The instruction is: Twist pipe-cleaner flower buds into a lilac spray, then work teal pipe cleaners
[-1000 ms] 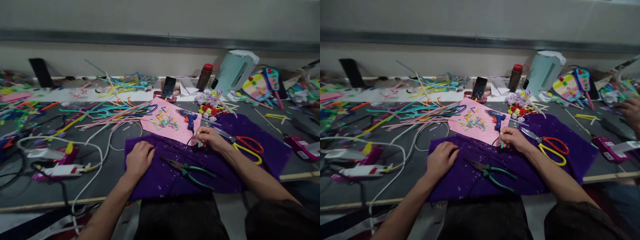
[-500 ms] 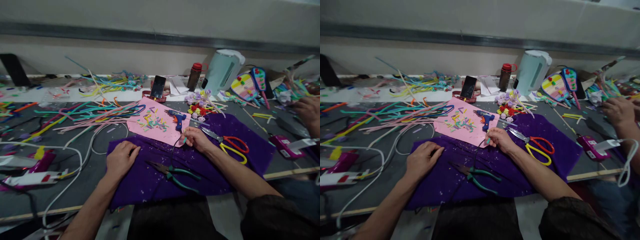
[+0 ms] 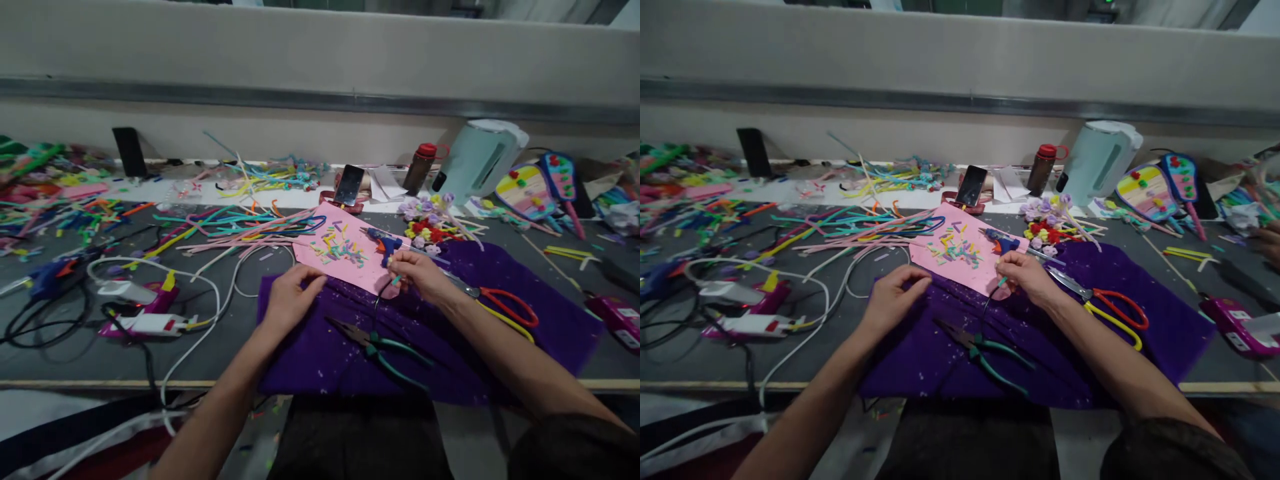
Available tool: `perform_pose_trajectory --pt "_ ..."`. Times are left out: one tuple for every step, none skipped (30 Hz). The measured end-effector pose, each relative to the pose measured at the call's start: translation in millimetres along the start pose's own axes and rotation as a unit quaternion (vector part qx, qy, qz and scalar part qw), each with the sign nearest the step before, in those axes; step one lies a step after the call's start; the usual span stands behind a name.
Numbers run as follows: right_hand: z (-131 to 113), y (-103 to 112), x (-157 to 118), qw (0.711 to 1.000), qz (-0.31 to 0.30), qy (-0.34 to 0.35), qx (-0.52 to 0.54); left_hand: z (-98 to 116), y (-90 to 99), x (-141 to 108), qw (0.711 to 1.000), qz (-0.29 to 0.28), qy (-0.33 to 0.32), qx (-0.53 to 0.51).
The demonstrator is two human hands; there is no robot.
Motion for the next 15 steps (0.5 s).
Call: perform_pose_trajectory --pt "-3.5 -10.1 5.4 1.0 -0.018 -0.002 -0.019 5.0 -6.3 5.2 0.998 -0.015 0.012 -0.061" --pt "-6.3 -20.7 11.1 0.999 -0.037 -0.002 -0.037 10.0 -14.1 10.4 0.991 -0.035 0.024 -0.128" --pt "-8.2 -31.3 16.9 0.997 -0.057 0.002 -0.054 13.7 -21.8 15.3 0.979 -0.049 0.043 -0.194" --pt "-9.3 -41.6 22.5 0.995 -0.077 0.01 -0.069 15.7 -30.0 19.5 0.963 -0.067 0.07 -0.253" --pt "-9.6 -50.9 27.8 0.992 -0.095 0.022 -0.082 16.3 -37.0 23.0 0.944 -0.077 0.095 -0.305" --pt "-9.1 -58.8 32.6 0.989 -0.11 0.035 -0.094 16.0 -43.1 25.8 0.927 -0.088 0.113 -0.347" --pt "-7.9 -65.2 36.9 0.986 -0.121 0.047 -0.107 14.4 -47.3 27.9 0.913 -0.092 0.123 -0.378" --pt "-6.0 -70.0 40.6 0.982 -0.129 0.057 -0.122 11.0 -50.2 29.4 0.904 -0.089 0.133 -0.396" --pt "-3.6 -73.3 43.8 0.979 -0.134 0.065 -0.138 6.3 -52.4 30.1 0.898 -0.084 0.144 -0.406" --pt "-1.3 -75.6 46.4 0.976 -0.136 0.071 -0.152 1.0 -54.0 30.4 0.896 -0.077 0.152 -0.409" --pt "0.9 -77.2 48.5 0.973 -0.138 0.078 -0.167 -4.2 -55.4 30.5 0.897 -0.072 0.157 -0.407" --pt "2.6 -78.4 50.1 0.97 -0.141 0.086 -0.18 -8.9 -56.7 30.6 0.899 -0.067 0.158 -0.402" --pt "4.0 -79.5 51.3 0.966 -0.145 0.095 -0.192 -12.7 -57.9 30.9 0.903 -0.062 0.156 -0.396" --pt "4.6 -80.2 52.2 0.962 -0.144 0.106 -0.205 -15.8 -59.0 31.3 0.906 -0.057 0.153 -0.39" --pt "4.8 -80.6 52.8 0.958 -0.141 0.12 -0.22 -18.2 -59.9 31.9 0.908 -0.051 0.15 -0.387"
Point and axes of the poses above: each hand's wrist, its own x-axis towards the middle knuckle, its own y-axis out of the back of the hand, z = x × y, the point moved 5 cm from there along x, towards the middle knuckle, and after that the axes turned 8 degrees about x, right-handed, at the moved point
